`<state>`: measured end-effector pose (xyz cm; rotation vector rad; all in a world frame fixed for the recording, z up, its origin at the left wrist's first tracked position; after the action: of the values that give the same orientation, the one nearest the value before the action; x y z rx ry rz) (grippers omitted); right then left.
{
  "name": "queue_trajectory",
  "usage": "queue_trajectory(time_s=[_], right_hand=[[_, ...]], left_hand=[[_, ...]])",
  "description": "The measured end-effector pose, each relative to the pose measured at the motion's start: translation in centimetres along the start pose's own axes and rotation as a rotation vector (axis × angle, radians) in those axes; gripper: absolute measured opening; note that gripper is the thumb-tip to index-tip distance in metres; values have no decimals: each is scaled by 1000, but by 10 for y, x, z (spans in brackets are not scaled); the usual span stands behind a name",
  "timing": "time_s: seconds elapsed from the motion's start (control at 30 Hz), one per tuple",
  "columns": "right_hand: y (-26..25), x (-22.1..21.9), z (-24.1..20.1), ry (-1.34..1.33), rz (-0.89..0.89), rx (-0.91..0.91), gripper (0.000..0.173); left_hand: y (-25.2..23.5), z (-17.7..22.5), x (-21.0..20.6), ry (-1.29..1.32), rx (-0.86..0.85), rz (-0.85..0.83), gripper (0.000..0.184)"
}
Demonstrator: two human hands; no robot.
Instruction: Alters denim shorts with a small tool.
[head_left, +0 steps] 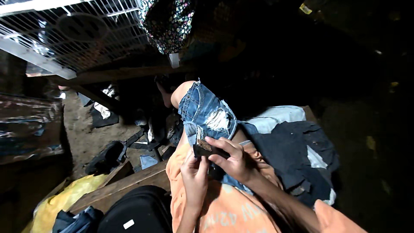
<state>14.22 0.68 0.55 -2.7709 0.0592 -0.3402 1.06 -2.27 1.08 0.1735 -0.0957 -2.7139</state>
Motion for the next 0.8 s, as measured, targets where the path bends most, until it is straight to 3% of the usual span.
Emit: queue_trajectory(time_s=[0.1, 0.2, 0.27, 0.33, 0.43, 0.57, 0.67, 0.8], right_hand=[[0, -6, 6, -203, 30, -116, 38], [-10, -6, 10, -475, 4, -352, 17], [-19, -4, 11, -594, -156, -580, 10], [-25, -1, 13, -640, -342, -681, 11], [-28, 3, 8, -612, -483, -594, 23], [-22, 12, 6, -703, -426, -632, 66], [-21, 17, 10, -539, -192, -570, 54], [-37, 12, -2, -116, -135, -127, 44]], left_hand=[[-1, -6, -7, -56, -51, 23, 11], [-4, -13, -9, -55, -20, -12, 12], [-6, -17, -6, -2, 49, -45, 12], [-7, -19, -3, 55, 109, -73, 11], [-10, -15, 3, 46, 142, -72, 13], [-20, -5, 11, -169, -32, -179, 19], [-22, 5, 9, -253, -129, -242, 23], [-19, 15, -1, -417, -243, -324, 25]])
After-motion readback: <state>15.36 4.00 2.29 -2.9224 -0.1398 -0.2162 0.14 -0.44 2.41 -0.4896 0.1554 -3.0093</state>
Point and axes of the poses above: each hand's wrist, its own y-axis away from the middle knuckle, its own x-axis out of the back of the hand, z = x × y, the point moved 6 cm from there along -y, towards the middle knuckle, and after that the axes turned 9 degrees about z, right-handed, at the moved point
